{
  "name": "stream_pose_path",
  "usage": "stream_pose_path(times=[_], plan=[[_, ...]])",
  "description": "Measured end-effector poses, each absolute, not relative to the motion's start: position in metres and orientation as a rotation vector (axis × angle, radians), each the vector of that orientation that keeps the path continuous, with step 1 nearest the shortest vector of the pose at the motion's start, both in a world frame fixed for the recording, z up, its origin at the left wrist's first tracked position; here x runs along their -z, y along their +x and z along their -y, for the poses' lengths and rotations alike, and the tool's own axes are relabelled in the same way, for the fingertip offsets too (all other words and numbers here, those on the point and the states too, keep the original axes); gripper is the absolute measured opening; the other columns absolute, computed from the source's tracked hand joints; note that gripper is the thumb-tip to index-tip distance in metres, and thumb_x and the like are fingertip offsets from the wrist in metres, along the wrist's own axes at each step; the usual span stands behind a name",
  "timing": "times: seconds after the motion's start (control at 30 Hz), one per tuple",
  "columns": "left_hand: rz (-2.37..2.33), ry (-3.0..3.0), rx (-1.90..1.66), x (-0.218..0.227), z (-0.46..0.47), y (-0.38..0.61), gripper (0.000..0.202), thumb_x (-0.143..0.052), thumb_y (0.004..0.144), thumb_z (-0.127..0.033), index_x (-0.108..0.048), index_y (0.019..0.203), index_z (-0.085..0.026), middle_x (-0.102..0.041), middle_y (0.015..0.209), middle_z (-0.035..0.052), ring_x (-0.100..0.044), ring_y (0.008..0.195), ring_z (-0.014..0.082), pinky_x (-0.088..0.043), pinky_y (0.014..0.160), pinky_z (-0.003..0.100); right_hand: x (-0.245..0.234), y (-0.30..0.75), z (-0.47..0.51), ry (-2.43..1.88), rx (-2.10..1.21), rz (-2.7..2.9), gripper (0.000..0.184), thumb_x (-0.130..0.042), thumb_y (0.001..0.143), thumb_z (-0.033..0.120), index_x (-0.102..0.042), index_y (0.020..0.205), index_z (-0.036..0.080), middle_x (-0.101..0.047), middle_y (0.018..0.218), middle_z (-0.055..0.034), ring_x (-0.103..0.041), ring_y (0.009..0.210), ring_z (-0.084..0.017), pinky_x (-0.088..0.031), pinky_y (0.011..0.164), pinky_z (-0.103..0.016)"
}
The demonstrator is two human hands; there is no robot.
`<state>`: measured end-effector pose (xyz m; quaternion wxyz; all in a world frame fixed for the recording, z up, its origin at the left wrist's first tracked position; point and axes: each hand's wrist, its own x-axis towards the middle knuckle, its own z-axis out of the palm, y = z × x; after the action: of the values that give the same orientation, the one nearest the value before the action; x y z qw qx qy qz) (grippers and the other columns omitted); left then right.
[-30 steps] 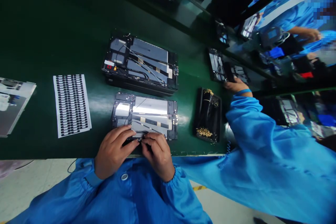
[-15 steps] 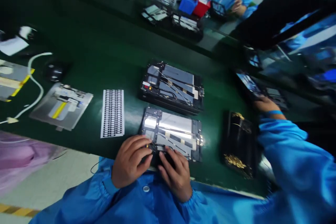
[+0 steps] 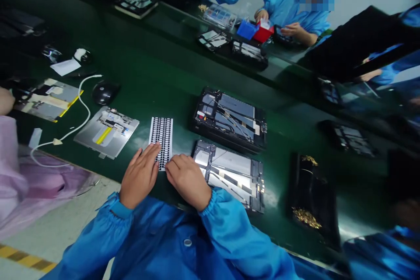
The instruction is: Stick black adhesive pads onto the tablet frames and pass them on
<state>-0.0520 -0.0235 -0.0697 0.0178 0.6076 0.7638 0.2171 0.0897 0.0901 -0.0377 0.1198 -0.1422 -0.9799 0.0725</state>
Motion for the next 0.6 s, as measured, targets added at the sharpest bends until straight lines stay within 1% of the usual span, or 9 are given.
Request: stream_pose_path(times=[0.1, 0.23, 0.33, 0.43, 0.5, 0.53, 0.6], plan=[[-2.364, 1.919, -0.659, 0.068, 0.023, -0.053, 0.052, -0.040, 0.102, -0.026, -0.034, 0.153, -0.018, -0.049, 0.154, 0.0090, -0.043, 0.145, 0.0224, -0.028, 0.123, 0.045, 0.043, 0.080, -0.086, -0.431, -0.132, 2.935, 0.015, -0.055, 0.098, 0.015, -0.063, 0.085, 0.017, -0.063, 0.085, -0.0079, -0.058, 0.081, -0.024, -0.047, 0.072, -0.037], [-2.335, 1.969, -0.657, 0.069, 0.021, -0.059, 0.053, -0.038, 0.102, -0.027, -0.032, 0.154, -0.018, -0.049, 0.154, 0.0103, -0.044, 0.144, 0.0247, -0.029, 0.121, 0.047, 0.046, 0.067, -0.084, -0.490, -0.181, 3.012, 0.013, -0.051, 0.099, 0.015, -0.063, 0.095, 0.012, -0.065, 0.090, -0.0123, -0.060, 0.085, -0.026, -0.049, 0.075, -0.039], [-2.311, 1.976, -0.670, 0.073, 0.017, -0.065, 0.055, -0.036, 0.102, -0.030, -0.032, 0.155, -0.019, -0.050, 0.153, 0.0116, -0.047, 0.142, 0.0282, -0.032, 0.120, 0.051, 0.038, 0.075, -0.089, -0.478, -0.368, 2.912, 0.012, -0.053, 0.097, 0.020, -0.062, 0.094, 0.012, -0.066, 0.090, -0.0110, -0.060, 0.086, -0.025, -0.050, 0.079, -0.038], [-2.295, 1.983, -0.721, 0.076, 0.012, -0.069, 0.055, -0.038, 0.102, -0.035, -0.036, 0.154, -0.020, -0.049, 0.154, 0.0108, -0.046, 0.142, 0.0317, -0.034, 0.119, 0.054, 0.022, 0.126, -0.092, -0.489, -0.720, 2.605, 0.008, -0.052, 0.096, 0.020, -0.059, 0.092, 0.017, -0.063, 0.086, -0.0047, -0.059, 0.085, -0.019, -0.051, 0.080, -0.032], [-2.308, 1.974, -0.814, 0.076, 0.011, -0.068, 0.053, -0.041, 0.101, -0.038, -0.042, 0.151, -0.021, -0.043, 0.158, 0.0091, -0.041, 0.145, 0.0340, -0.033, 0.120, 0.058, 0.014, 0.179, -0.093, -0.693, -0.842, 2.338, 0.009, -0.049, 0.097, 0.019, -0.057, 0.094, 0.021, -0.062, 0.089, -0.0031, -0.059, 0.089, -0.017, -0.050, 0.082, -0.030], [-2.330, 1.959, -0.879, 0.075, 0.011, -0.066, 0.051, -0.044, 0.101, -0.039, -0.045, 0.149, -0.023, -0.041, 0.160, 0.0076, -0.040, 0.146, 0.0351, -0.032, 0.121, 0.060, 0.013, 0.208, -0.094, -0.868, -0.815, 2.203, 0.010, -0.048, 0.098, 0.020, -0.057, 0.094, 0.022, -0.062, 0.094, -0.0040, -0.060, 0.095, -0.018, -0.050, 0.086, -0.032], [-2.395, 1.918, -1.035, 0.071, 0.012, -0.057, 0.049, -0.053, 0.098, -0.038, -0.050, 0.146, -0.027, -0.040, 0.160, 0.0032, -0.040, 0.145, 0.0366, -0.031, 0.121, 0.064, 0.020, 0.263, -0.098, -1.250, -0.654, 1.953, 0.012, -0.047, 0.100, 0.021, -0.056, 0.093, 0.023, -0.061, 0.110, -0.0079, -0.058, 0.112, -0.021, -0.045, 0.098, -0.039]])
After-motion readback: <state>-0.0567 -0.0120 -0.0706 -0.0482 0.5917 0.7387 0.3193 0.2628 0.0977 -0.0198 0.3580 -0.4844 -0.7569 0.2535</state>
